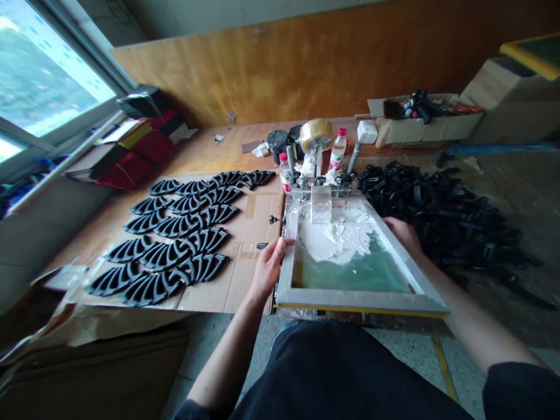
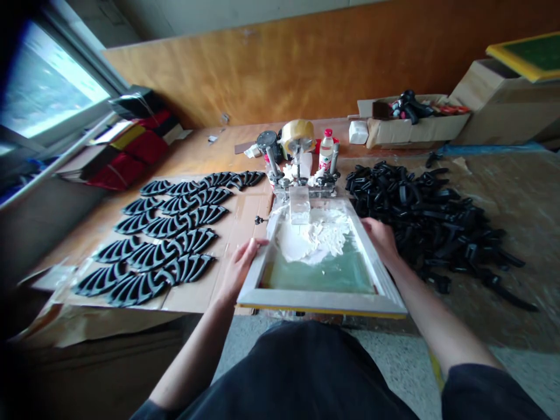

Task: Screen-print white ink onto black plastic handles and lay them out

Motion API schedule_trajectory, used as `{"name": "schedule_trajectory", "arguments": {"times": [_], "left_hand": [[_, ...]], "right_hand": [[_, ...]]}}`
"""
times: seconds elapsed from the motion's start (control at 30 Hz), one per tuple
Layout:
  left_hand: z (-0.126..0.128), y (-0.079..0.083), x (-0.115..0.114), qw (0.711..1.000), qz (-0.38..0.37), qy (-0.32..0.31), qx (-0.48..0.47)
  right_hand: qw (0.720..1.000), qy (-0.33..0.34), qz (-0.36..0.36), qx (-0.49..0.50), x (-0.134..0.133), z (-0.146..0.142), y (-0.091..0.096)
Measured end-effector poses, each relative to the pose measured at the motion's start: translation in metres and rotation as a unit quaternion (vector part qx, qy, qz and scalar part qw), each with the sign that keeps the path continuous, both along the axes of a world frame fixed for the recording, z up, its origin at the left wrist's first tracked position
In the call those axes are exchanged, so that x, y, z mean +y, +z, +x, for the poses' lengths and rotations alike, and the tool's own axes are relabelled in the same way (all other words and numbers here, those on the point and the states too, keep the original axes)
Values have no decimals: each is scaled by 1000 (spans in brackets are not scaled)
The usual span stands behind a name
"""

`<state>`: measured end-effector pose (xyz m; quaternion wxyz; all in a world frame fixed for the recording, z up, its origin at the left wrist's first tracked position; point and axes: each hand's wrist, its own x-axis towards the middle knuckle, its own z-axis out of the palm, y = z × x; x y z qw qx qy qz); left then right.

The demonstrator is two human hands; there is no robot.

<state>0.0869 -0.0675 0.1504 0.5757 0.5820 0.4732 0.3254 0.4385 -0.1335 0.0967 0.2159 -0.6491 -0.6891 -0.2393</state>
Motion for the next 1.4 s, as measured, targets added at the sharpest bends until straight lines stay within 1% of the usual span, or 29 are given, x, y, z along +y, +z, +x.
{"name": "schedule_trajectory", "arguments": {"times": [0.03, 0.07, 0.1, 0.13, 0.17, 0.2, 0.27, 0.33, 0.4, 0.47, 0.53, 0.6, 0.63, 0.67, 0.7, 0.77, 0.83, 0.87, 0.93, 1.0, 1.03, 1.1, 1.17, 1.23, 1.3, 1.37, 1.4], "left_hand": [[-3, -15, -6, 1000, -21, -12, 16], [-5, -30, -10, 999, -39, -21, 30], [-5, -45, -14, 997, -51, -25, 47], [-5, -58, -16, 996, -57, -23, 69], [-3, -69, -17, 994, -57, -19, 93], [-2, -78, -17, 992, -53, -15, 116], [1, -90, -15, 987, -41, -13, 153], [2, -96, -13, 984, -32, -16, 173], [1, -99, -12, 983, -28, -18, 181], [-1, -100, -11, 982, -26, -21, 184], [-2, -101, -11, 982, -26, -23, 184], [-2, -101, -11, 982, -27, -22, 184], [-2, -101, -11, 983, -29, -21, 183], [-2, -101, -11, 983, -30, -20, 181], [-2, -101, -11, 983, -31, -20, 179], [-2, -101, -11, 985, -34, -21, 169], [-2, -101, -11, 987, -39, -23, 156], [-2, -101, -11, 988, -43, -24, 149], [-2, -101, -12, 989, -48, -29, 135], [-2, -100, -12, 991, -52, -31, 123], [-2, -98, -12, 991, -56, -30, 117], [-3, -91, -12, 992, -67, -32, 101], [-5, -77, -12, 994, -76, -33, 74], [-6, -56, -12, 996, -71, -20, 42], [-4, -31, -10, 998, -59, 8, 10], [3, -4, -3, 999, -34, 30, -31], [9, 9, 2, 998, -10, 37, -56]], "right_hand": [[998, -35, -2, 59, 5, 5, 7], [992, -58, -6, 109, 13, 2, 14], [989, -60, -12, 134, 22, -6, 20], [986, -47, -29, 156, 33, -19, 26], [985, -17, -54, 161, 45, -36, 32], [985, 18, -85, 150, 56, -53, 36], [975, 70, -166, 128, 73, -85, 39], [958, 86, -245, 123, 77, -105, 34], [945, 106, -289, 112, 66, -113, 24], [936, 168, -298, 85, 46, -112, 13], [919, 259, -292, 55, 24, -106, 8], [895, 334, -295, 40, 10, -99, 9], [884, 353, -302, 41, 7, -97, 12], [879, 360, -310, 48, 7, -96, 14], [880, 351, -313, 61, 9, -96, 16], [902, 305, -294, 86, 12, -100, 16], [925, 267, -255, 92, 10, -105, 10], [930, 262, -240, 89, 6, -108, 6], [927, 277, -237, 88, -4, -110, -1], [919, 280, -257, 101, -7, -110, 0], [919, 267, -267, 114, -3, -110, 3], [928, 215, -269, 142, 15, -111, 16], [942, 155, -245, 168, 42, -108, 34], [951, 111, -218, 188, 68, -92, 51], [952, 67, -186, 233, 82, -61, 63], [940, 7, -140, 311, 81, -20, 64], [931, -26, -115, 345, 75, -1, 59]]}}
